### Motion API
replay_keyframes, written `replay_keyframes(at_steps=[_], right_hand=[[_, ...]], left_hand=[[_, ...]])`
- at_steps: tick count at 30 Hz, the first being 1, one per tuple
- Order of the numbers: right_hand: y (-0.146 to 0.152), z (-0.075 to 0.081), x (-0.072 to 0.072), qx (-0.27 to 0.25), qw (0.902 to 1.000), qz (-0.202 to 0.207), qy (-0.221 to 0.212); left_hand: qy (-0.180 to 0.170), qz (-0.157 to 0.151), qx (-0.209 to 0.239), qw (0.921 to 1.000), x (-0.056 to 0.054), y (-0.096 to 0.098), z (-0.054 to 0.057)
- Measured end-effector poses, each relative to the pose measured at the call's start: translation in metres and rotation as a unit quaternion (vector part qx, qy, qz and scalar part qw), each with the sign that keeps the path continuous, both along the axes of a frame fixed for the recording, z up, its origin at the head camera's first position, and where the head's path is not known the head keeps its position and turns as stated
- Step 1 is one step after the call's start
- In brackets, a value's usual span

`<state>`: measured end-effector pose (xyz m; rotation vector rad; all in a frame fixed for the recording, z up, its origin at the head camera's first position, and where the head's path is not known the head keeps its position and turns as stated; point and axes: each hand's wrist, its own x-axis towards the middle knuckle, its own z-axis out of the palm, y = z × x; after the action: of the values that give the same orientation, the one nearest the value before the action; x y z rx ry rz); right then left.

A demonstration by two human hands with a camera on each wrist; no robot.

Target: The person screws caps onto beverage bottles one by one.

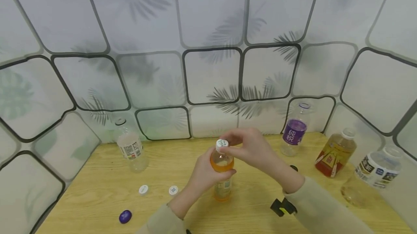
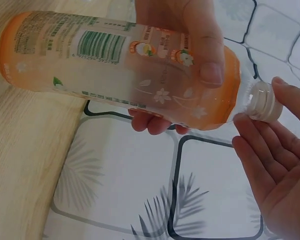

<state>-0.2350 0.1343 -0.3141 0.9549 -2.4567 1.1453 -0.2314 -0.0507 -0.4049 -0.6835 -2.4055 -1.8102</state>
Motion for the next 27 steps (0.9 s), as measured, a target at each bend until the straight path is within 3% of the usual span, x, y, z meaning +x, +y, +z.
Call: replay_keyframes(at_steps=[7, 17, 23, 27], right_hand=[[-0.001, -0.004, 0.002, -0.008, 0.9992, -0.033, 0.02], [0.0, -0.004, 0.003, 0.0, 0.9991, -0.042, 0.0], [0.005, -0.01, 0.002, 0.018, 0.9993, -0.033, 0.009], [0.011, -0.017, 0.001, 0.041, 0.9987, -0.03, -0.007]], left_hand=[[-0.013, -0.02, -0.021, 0.9995, -0.002, -0.004, 0.003], [-0.014, -0.071, -0.06, 0.9956, -0.008, -0.013, 0.003], [-0.011, -0.066, -0.071, 0.9953, -0.008, -0.014, 0.005], [-0.004, -0.063, -0.074, 0.9953, -0.008, -0.014, 0.006]])
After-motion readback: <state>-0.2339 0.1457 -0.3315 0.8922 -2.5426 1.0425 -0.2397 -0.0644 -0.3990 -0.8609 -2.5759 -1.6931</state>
